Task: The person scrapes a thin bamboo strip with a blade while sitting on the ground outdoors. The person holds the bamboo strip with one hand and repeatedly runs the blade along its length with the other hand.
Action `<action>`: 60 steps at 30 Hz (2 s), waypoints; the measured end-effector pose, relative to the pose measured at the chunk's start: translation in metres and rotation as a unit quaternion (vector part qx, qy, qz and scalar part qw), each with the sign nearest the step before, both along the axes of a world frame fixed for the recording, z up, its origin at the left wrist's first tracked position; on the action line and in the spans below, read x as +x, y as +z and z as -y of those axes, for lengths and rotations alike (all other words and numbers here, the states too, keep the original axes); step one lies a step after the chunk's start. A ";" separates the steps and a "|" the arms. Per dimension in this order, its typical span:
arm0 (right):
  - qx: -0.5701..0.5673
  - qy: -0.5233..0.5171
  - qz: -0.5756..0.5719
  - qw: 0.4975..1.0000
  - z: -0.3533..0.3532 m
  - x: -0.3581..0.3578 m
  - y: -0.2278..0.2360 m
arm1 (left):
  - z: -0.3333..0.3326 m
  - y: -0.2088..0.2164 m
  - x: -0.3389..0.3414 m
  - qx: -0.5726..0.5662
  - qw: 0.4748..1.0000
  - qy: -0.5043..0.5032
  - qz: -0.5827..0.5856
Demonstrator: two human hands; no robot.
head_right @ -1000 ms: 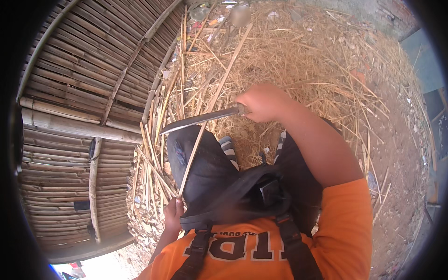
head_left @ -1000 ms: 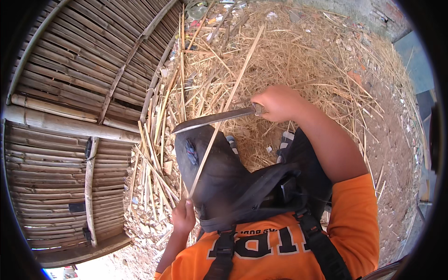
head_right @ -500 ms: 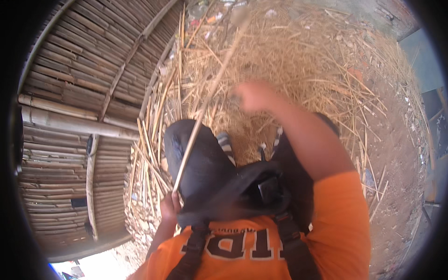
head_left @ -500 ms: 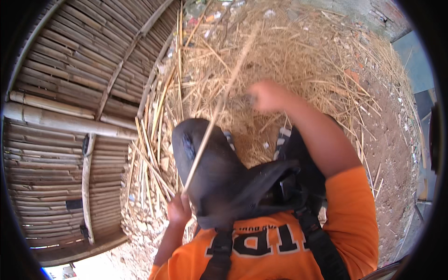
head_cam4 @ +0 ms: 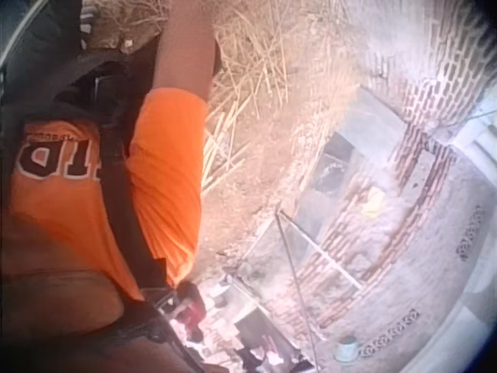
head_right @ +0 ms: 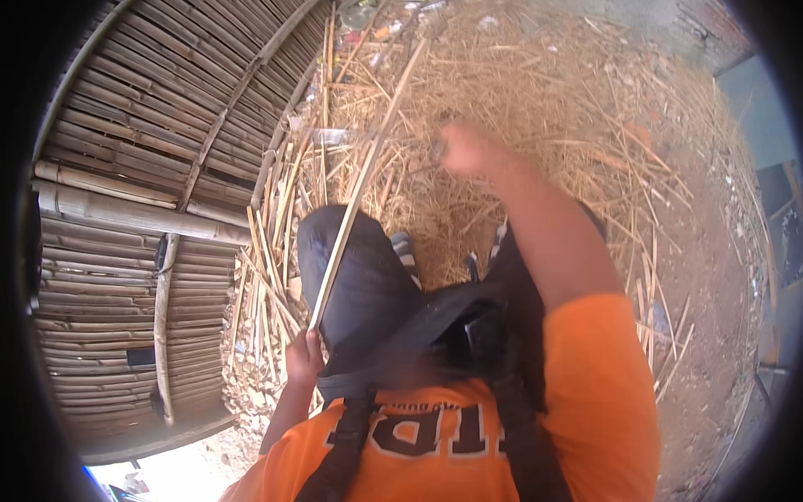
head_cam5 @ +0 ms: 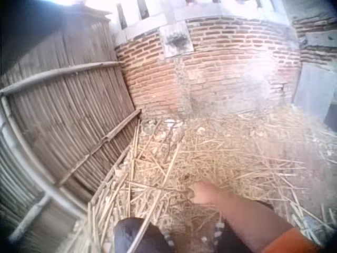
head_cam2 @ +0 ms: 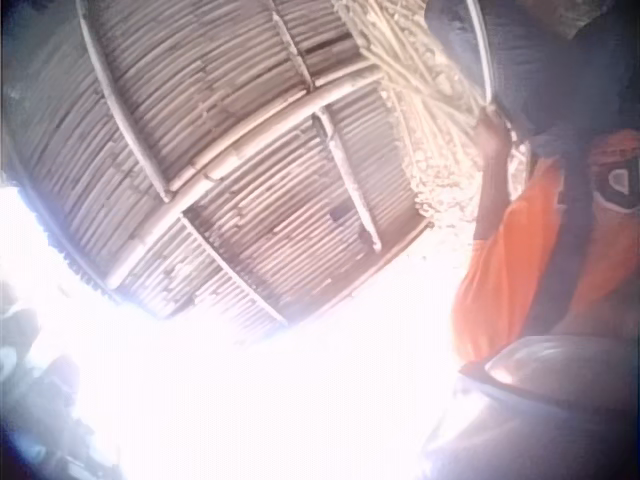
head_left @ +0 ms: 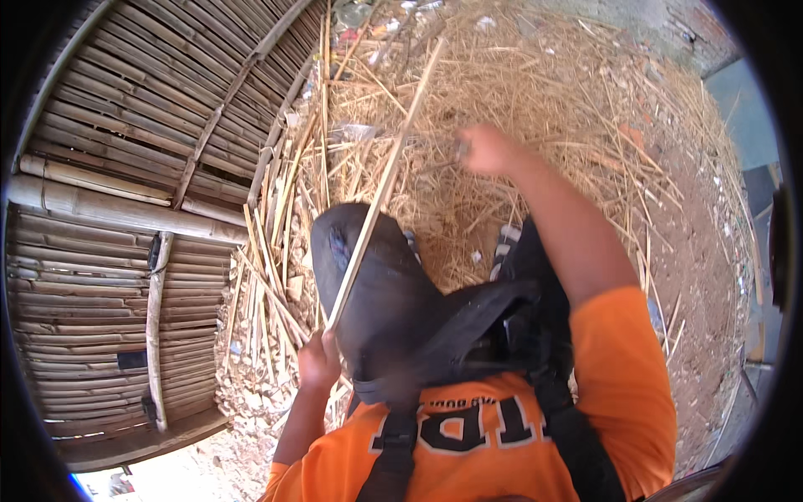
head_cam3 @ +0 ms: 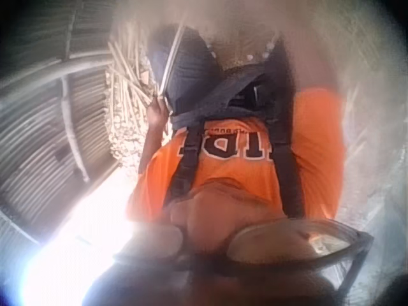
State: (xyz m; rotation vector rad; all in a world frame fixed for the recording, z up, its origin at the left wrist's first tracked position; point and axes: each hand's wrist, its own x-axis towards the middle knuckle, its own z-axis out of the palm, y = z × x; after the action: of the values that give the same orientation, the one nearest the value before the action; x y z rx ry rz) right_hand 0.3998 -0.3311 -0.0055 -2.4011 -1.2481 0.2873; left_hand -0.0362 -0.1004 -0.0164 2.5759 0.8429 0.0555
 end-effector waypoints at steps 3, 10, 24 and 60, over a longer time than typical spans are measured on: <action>-0.040 -0.045 -0.050 0.997 -0.007 0.028 0.038 | -0.002 0.011 -0.002 -0.084 0.996 0.037 -0.008; -0.052 0.064 0.035 0.996 -0.033 -0.036 0.061 | 0.007 0.027 -0.020 -0.121 0.992 0.021 0.004; 0.020 -0.061 -0.052 0.997 -0.008 -0.004 0.066 | 0.004 0.016 -0.017 -0.076 0.997 0.005 0.021; 0.009 0.020 0.142 0.990 0.002 0.019 0.077 | -0.004 -0.014 -0.016 -0.028 0.998 -0.005 0.057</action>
State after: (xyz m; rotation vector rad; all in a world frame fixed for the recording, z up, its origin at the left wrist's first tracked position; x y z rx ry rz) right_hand 0.4183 -0.3334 0.0715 -2.4653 -1.4140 -0.0580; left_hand -0.0521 -0.0968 -0.0303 2.4983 0.7789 0.1730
